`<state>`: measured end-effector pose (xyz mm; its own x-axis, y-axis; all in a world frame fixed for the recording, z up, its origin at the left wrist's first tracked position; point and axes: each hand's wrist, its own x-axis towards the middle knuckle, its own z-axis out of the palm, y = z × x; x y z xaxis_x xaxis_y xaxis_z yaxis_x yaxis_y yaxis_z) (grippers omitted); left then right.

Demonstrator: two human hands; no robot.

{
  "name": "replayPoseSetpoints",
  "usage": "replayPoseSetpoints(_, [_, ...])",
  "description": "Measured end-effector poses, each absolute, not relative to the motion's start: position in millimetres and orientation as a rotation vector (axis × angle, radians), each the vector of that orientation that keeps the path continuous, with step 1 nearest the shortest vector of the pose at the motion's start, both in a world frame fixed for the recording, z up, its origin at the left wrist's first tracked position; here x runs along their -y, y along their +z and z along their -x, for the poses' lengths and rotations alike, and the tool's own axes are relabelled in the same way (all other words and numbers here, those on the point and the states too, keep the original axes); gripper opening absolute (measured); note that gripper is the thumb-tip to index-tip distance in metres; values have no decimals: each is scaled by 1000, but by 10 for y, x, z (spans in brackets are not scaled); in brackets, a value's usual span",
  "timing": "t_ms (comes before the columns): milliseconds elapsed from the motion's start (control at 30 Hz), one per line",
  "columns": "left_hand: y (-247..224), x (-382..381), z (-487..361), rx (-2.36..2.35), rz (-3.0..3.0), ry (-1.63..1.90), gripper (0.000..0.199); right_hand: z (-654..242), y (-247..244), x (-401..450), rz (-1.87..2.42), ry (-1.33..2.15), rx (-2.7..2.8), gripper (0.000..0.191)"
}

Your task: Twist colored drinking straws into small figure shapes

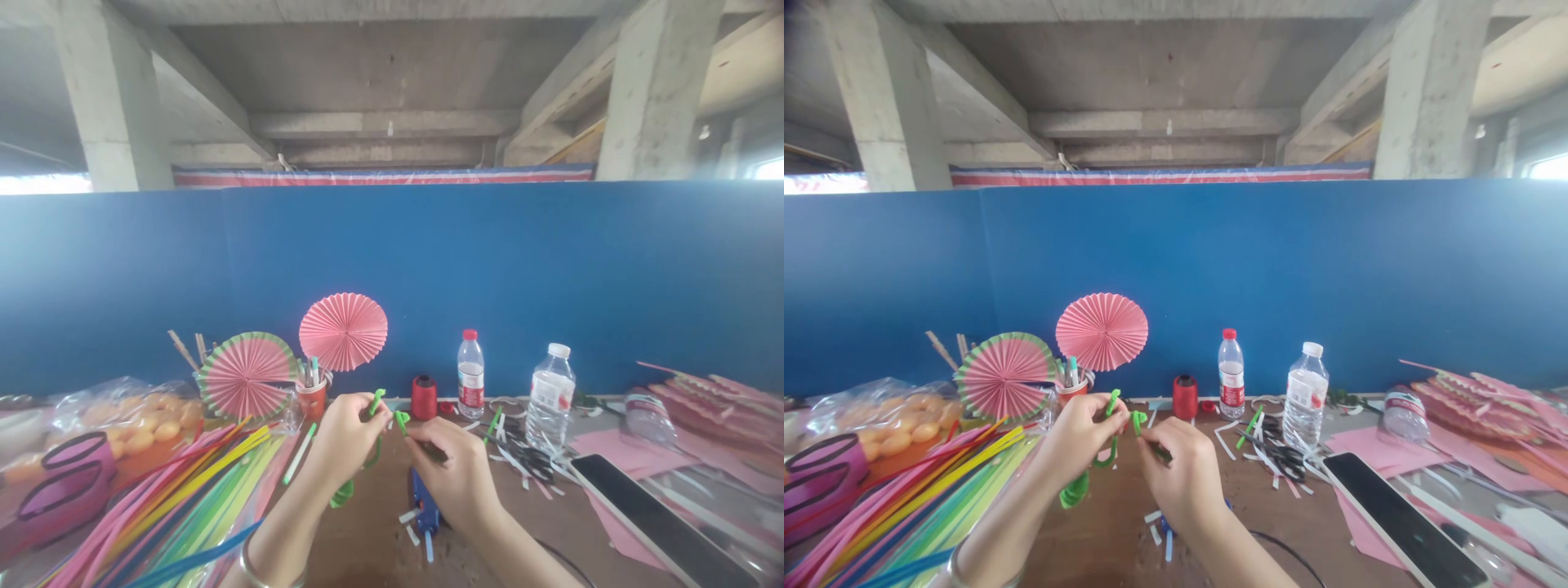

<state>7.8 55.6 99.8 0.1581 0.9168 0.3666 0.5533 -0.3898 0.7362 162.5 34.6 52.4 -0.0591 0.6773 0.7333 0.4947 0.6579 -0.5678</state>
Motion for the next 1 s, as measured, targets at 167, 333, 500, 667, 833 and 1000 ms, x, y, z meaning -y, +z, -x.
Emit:
replayPoseSetpoints(167, [959,-579,-107,-1143,-1772,1203,22,-1603,470,-423,999,419,1644,13])
replayPoseSetpoints(333, [989,-514,-88,-924,-1780,944,20,-1618,397,-565,948,840,1607,16])
replayPoseSetpoints(500, [981,-491,-9,-984,-1994,563,15,-1751,337,-685,978,1023,1693,11])
replayPoseSetpoints(667, [874,-542,-22,-1379,-2123,580,16,-1798,414,-665,1101,884,1718,21])
replayPoseSetpoints(833, [845,-580,-109,-1508,-2215,844,20,-1694,540,-491,1138,411,1803,22])
replayPoseSetpoints(1000, [847,-648,-157,-1344,-1888,1076,24,-1598,468,-380,1060,55,1856,27])
